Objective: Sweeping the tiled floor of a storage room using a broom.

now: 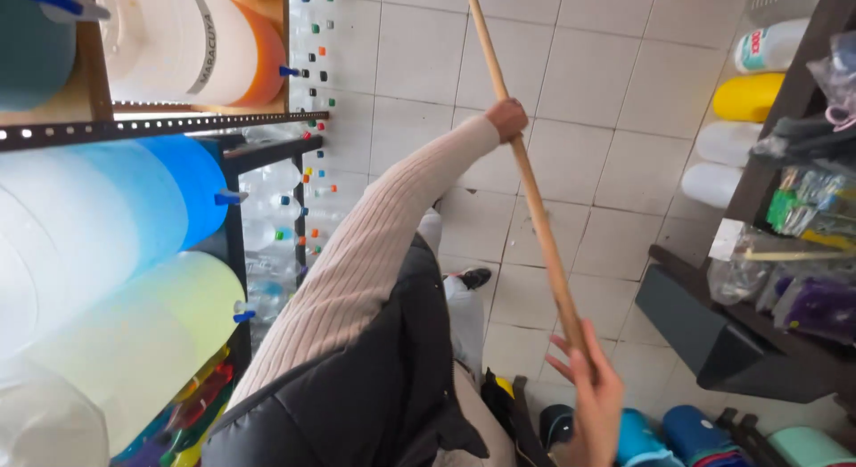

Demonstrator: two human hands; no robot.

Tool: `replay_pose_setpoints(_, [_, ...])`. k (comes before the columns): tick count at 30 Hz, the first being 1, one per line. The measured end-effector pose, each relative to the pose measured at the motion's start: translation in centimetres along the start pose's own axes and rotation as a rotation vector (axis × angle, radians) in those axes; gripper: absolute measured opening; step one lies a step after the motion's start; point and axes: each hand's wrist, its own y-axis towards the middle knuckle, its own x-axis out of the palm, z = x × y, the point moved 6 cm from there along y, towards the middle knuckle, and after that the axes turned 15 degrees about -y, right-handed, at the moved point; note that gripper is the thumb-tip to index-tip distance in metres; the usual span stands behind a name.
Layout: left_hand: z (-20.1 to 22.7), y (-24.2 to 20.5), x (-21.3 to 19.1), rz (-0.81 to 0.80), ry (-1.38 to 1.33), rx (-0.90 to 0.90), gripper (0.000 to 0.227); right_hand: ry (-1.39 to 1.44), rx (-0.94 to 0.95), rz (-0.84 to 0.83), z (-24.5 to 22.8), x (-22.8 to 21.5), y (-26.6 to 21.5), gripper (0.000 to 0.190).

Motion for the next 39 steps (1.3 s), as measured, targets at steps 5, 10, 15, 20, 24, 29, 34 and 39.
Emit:
replay_pose_setpoints(5, [-13.9, -4.3, -3.4, -0.083, 0.162, -0.345, 0.018, 0.137, 0.166, -0.345, -0.2, 17.9, 17.6, 0.066])
replay_pose_setpoints(10, [-21.5, -8.3, -0.7, 0.144, -0.067, -0.589, 0.022, -0.175, 0.037, -0.168, 2.1, 28.6, 28.7, 0.049])
replay_pose_setpoints(15, [-21.1, -12.4, 2.0, 0.060, -0.271, -0.696, 0.028, -0.560, -0.054, -0.149, 4.1, 27.7, 25.7, 0.044])
replay_pose_setpoints(20, [-17.5, -14.4, 4.4, 0.027, -0.376, -0.678, 0.032, -0.632, 0.034, -0.186, 5.0, 22.4, 19.9, 0.045])
replay_pose_setpoints(24, [-13.5, -16.6, 2.6, -0.096, -0.547, -0.721, 0.035, -0.766, 0.081, -0.229, 5.1, 18.4, 15.5, 0.045])
replay_pose_setpoints(29, [-6.5, -17.2, 5.4, -0.209, -0.453, -0.617, 0.018, -0.819, 0.299, -0.269, 3.2, 10.8, 8.7, 0.046])
replay_pose_setpoints(34, [9.7, -14.1, 12.0, -0.526, -0.391, -0.400, 0.033, -1.088, 0.410, -0.191, 3.1, -4.1, 0.4, 0.045])
replay_pose_setpoints(39, [26.6, -11.2, 6.6, -0.649, -0.569, -0.146, 0.041, -0.793, -0.059, -0.039, 19.9, -21.4, -9.2, 0.043])
